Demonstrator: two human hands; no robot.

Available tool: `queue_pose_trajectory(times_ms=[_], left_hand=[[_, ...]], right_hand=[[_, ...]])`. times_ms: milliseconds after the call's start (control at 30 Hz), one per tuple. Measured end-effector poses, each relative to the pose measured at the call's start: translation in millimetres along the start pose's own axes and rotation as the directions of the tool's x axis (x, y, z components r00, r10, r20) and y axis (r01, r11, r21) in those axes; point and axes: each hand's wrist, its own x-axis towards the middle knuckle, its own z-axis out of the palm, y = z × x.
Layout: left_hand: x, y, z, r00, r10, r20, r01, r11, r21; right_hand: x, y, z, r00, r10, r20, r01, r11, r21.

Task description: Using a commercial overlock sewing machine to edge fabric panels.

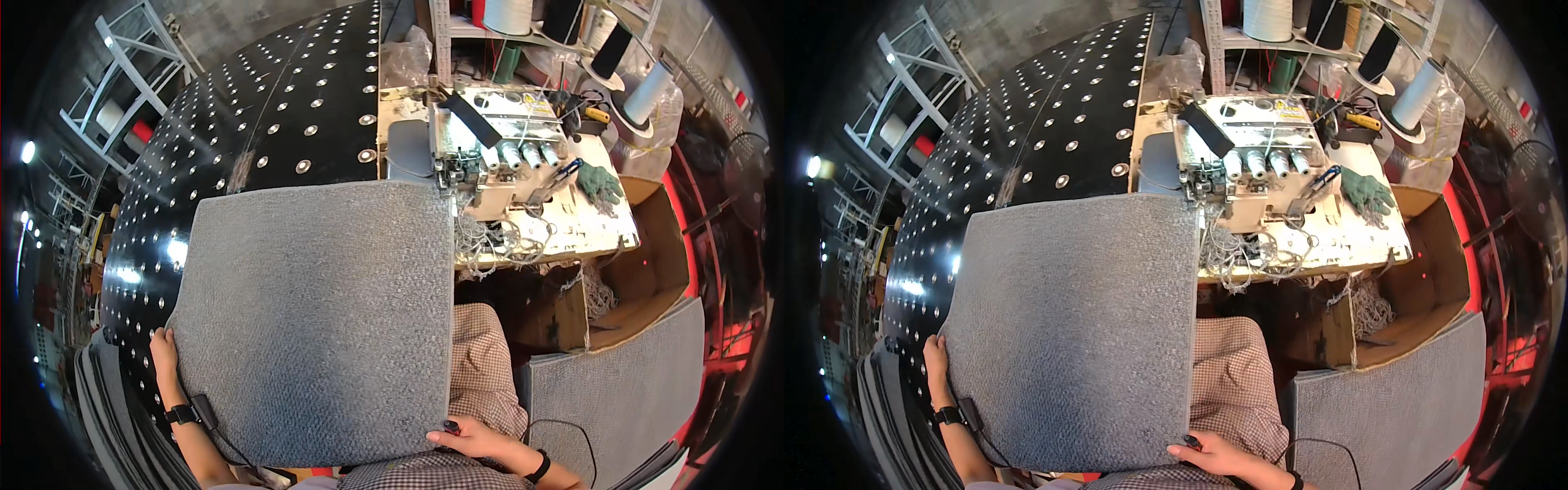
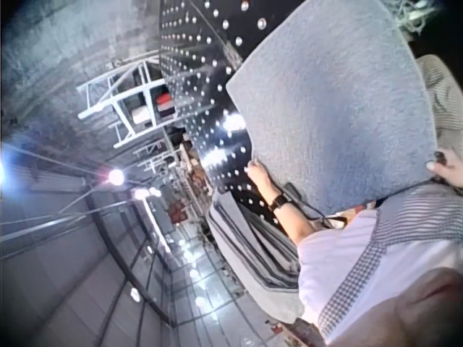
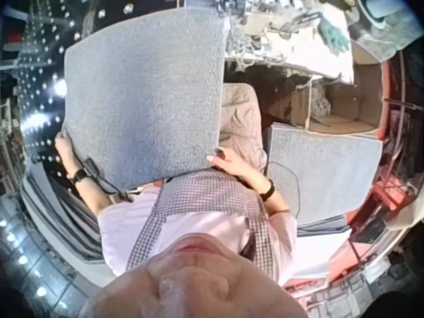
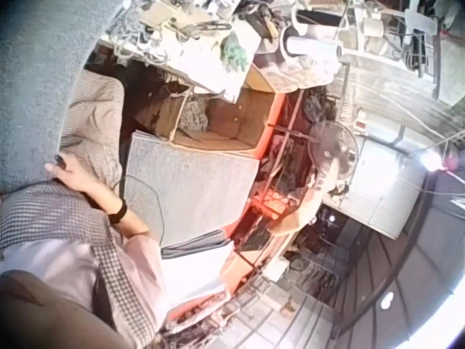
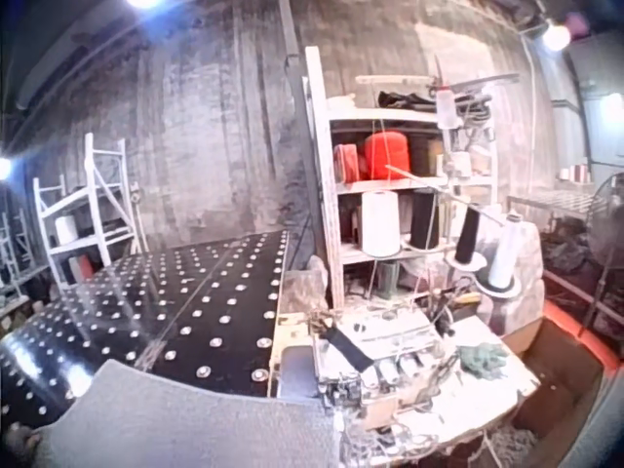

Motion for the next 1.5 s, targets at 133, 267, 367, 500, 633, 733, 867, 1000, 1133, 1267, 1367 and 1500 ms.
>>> queue_pose_trajectory(times_ms=[133,267,367,500,633,733,867,1000,1133,1267,1367,1500], left_hand=[[7,0,2,1.000,0.007,-0.030,-0.007,1.000,0.009],[9,4,-6,0.999,0.014,-0.043,-0.013,1.000,0.017],[9,11,-11,0.999,-0.018,-0.034,0.019,1.000,0.021],[15,24,-13,0.999,0.000,-0.054,0.003,0.999,0.043],[20,30,-12,0.995,0.030,-0.094,-0.026,0.999,0.043],[32,38,-15,0.994,0.042,-0.102,-0.035,0.997,0.062],[47,47,-15,0.996,0.030,-0.090,-0.021,0.994,0.104],[59,53,-13,0.998,-0.006,-0.064,0.010,0.997,0.078],[68,62,-13,0.997,0.019,-0.072,-0.013,0.996,0.092],[78,64,-12,0.997,0.039,-0.074,-0.032,0.995,0.092],[83,78,-11,0.998,0.027,-0.054,-0.023,0.996,0.082],[87,78,-9,0.992,0.066,-0.105,-0.060,0.997,0.056]], right_hand=[[1,-5,-1,0.999,0.002,0.039,-0.002,1.000,0.002],[6,0,-6,0.994,0.063,0.084,-0.063,0.998,0.005],[6,-8,-7,0.999,0.025,0.045,-0.027,0.998,0.054],[5,-22,-15,0.999,-0.018,0.041,0.016,0.999,0.038],[8,-16,-26,0.999,-0.008,0.038,0.006,0.999,0.047],[16,-15,-25,0.996,-0.079,0.030,0.076,0.993,0.089],[17,-29,-30,0.996,-0.088,0.034,0.085,0.993,0.082],[21,-39,-35,0.996,-0.089,-0.002,0.089,0.992,0.093],[26,-45,-39,0.988,-0.150,-0.027,0.152,0.983,0.100],[26,-59,-44,0.988,-0.148,-0.039,0.151,0.984,0.091],[30,-61,-47,0.985,-0.160,-0.066,0.169,0.972,0.163],[35,-60,-53,0.978,-0.201,-0.060,0.208,0.968,0.138]])
